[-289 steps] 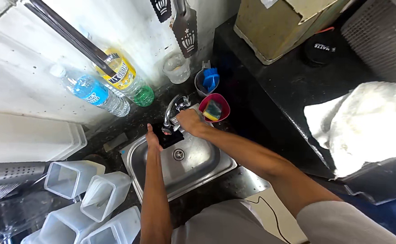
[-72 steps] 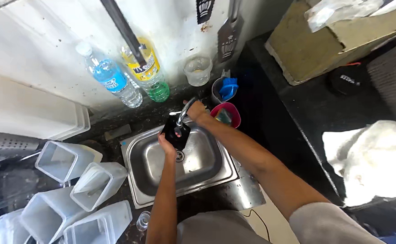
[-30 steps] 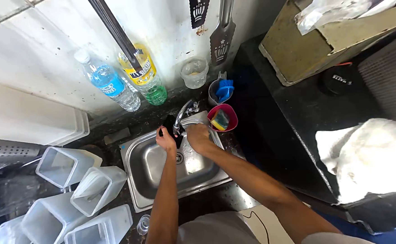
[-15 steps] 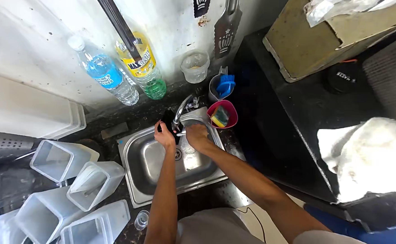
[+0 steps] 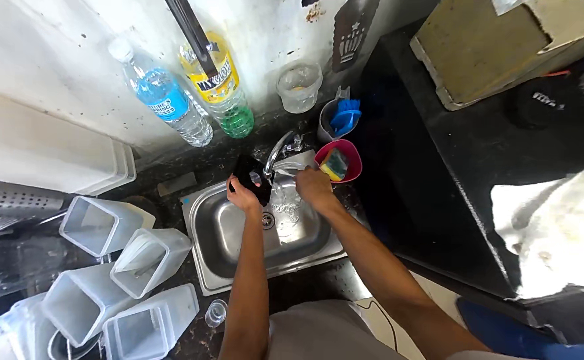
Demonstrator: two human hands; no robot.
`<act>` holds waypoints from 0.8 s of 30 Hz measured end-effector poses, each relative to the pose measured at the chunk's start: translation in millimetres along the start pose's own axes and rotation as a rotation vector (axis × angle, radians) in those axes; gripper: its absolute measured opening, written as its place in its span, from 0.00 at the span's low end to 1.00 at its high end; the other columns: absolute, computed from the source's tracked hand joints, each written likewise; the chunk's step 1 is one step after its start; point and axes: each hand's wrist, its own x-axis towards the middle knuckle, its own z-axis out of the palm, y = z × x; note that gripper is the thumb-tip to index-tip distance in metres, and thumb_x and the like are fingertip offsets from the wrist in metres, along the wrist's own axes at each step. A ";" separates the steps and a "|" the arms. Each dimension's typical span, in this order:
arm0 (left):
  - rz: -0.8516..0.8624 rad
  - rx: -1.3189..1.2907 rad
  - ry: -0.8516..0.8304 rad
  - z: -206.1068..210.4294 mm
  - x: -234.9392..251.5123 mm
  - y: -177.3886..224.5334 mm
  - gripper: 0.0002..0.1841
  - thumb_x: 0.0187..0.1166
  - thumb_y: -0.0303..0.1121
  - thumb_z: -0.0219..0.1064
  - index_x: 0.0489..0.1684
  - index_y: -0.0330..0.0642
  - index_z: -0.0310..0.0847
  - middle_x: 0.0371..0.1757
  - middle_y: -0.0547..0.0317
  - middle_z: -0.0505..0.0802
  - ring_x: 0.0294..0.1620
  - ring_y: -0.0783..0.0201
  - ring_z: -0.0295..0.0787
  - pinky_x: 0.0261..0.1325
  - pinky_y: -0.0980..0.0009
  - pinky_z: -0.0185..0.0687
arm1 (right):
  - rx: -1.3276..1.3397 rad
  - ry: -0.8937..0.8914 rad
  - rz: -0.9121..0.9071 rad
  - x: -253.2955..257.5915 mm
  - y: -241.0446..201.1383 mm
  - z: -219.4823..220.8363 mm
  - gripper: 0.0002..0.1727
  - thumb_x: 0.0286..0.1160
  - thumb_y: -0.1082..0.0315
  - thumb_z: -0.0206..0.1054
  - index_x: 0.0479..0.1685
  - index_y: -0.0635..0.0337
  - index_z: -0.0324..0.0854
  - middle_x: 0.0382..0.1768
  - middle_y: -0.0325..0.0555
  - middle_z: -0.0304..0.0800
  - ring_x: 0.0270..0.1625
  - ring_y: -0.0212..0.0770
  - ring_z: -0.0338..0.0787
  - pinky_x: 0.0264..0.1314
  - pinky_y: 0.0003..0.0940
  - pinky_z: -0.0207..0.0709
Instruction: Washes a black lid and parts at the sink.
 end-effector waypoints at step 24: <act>0.156 0.067 -0.152 -5.7 -18.2 -9.5 0.20 0.93 0.41 0.47 0.63 0.40 0.83 0.37 0.60 0.92 0.22 0.69 0.87 0.28 0.67 0.90 | -0.048 -0.091 -0.133 -17.3 -18.1 -13.8 0.07 0.77 0.72 0.66 0.44 0.63 0.89 0.47 0.66 0.90 0.52 0.69 0.89 0.44 0.68 0.81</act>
